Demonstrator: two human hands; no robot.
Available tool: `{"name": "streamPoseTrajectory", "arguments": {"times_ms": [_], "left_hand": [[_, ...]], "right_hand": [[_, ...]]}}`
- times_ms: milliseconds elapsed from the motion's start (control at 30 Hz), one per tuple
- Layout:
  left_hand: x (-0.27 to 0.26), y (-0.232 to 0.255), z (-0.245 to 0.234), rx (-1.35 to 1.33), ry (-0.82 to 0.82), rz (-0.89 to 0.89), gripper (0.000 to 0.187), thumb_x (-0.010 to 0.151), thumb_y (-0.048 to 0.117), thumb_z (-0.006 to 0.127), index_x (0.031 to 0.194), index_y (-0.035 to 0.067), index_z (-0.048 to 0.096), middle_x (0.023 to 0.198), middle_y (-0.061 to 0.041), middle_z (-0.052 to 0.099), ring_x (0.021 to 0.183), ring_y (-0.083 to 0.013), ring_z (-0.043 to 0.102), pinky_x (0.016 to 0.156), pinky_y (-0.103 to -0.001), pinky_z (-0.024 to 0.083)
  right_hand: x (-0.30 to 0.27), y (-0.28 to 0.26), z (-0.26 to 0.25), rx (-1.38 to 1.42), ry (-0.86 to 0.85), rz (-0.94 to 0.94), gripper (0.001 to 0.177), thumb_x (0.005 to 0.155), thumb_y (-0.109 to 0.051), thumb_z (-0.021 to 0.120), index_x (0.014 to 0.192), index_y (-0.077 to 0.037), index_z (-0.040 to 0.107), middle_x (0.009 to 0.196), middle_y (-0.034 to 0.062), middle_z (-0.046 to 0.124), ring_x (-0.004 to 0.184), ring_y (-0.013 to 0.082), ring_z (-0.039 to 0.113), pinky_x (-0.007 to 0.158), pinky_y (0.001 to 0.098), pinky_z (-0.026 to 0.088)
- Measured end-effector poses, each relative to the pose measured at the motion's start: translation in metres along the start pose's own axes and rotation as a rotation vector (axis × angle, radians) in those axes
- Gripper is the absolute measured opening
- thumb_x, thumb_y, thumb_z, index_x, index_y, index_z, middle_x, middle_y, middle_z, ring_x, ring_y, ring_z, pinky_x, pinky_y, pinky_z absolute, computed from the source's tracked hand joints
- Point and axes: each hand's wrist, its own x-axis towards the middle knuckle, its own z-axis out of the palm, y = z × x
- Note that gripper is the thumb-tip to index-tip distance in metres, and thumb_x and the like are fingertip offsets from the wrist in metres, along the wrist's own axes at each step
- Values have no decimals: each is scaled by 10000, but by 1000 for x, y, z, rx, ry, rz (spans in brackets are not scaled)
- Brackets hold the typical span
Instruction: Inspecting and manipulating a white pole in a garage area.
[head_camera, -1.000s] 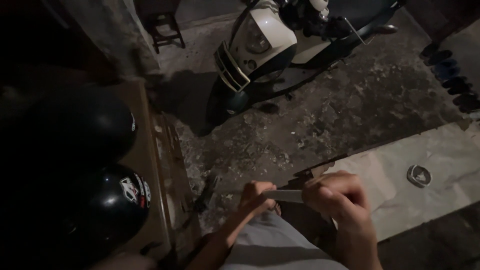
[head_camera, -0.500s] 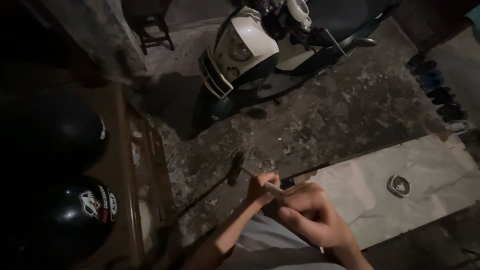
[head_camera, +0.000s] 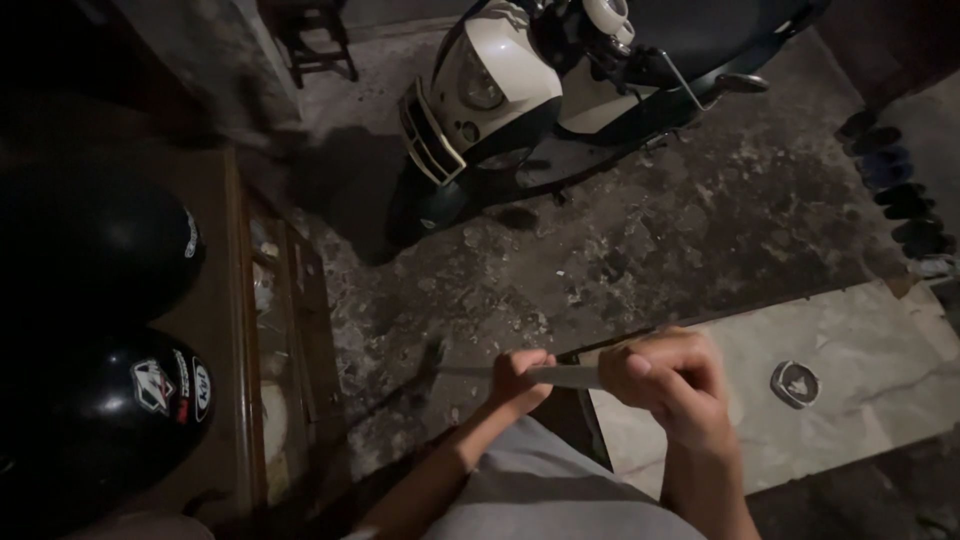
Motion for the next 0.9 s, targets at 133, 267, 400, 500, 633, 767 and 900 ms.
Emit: {"name": "streamPoseTrajectory", "arguments": {"times_ms": [133, 267, 400, 500, 633, 767, 900], "left_hand": [[23, 5, 20, -22, 14, 93, 352, 900, 187, 696, 648, 24, 513, 612, -191, 552, 579, -381, 609, 529, -440, 460], [42, 20, 27, -95, -25, 160, 268, 897, 182, 669, 694, 44, 560, 684, -170, 610, 639, -369, 635, 568, -439, 477], [47, 39, 30, -76, -38, 117, 320, 924, 188, 668, 666, 44, 547, 651, -156, 603, 594, -343, 630, 560, -436, 473], [44, 47, 25, 27, -39, 229, 369, 918, 183, 688, 627, 40, 511, 600, -159, 561, 548, -331, 616, 548, -435, 474], [39, 25, 30, 22, -193, 79, 353, 952, 212, 646, 635, 85, 559, 564, -106, 596, 493, -281, 627, 512, -402, 487], [40, 7, 40, 13, 9, 103, 253, 868, 209, 694, 670, 71, 617, 662, -147, 649, 623, -351, 670, 556, -434, 506], [59, 8, 55, -13, -30, 89, 211, 873, 211, 683, 735, 62, 628, 739, -165, 665, 702, -376, 682, 601, -448, 517]], "right_hand": [[6, -10, -3, -118, -57, 25, 464, 985, -113, 577, 594, -41, 338, 548, 34, 370, 499, 164, 347, 522, 362, 279], [12, -20, -5, -298, -146, 34, 443, 959, -121, 595, 598, -17, 361, 553, 35, 373, 500, 168, 367, 522, 357, 278], [11, -48, 7, -252, -116, -54, 429, 935, -140, 615, 613, -37, 352, 563, 40, 361, 495, 180, 379, 542, 364, 282], [5, -52, -7, -107, -46, -111, 447, 950, -155, 612, 601, -57, 351, 539, 39, 351, 470, 183, 380, 541, 367, 282], [10, -29, -36, -36, -63, -112, 476, 989, -146, 582, 580, -55, 357, 510, 43, 371, 452, 183, 384, 518, 368, 291], [13, -9, -59, 11, 11, -42, 487, 1014, -95, 553, 570, -33, 363, 496, 19, 379, 447, 146, 349, 491, 357, 280], [19, -10, -61, -4, 5, -13, 491, 1045, -87, 525, 581, -44, 374, 540, 11, 388, 495, 133, 329, 513, 343, 265]]}}
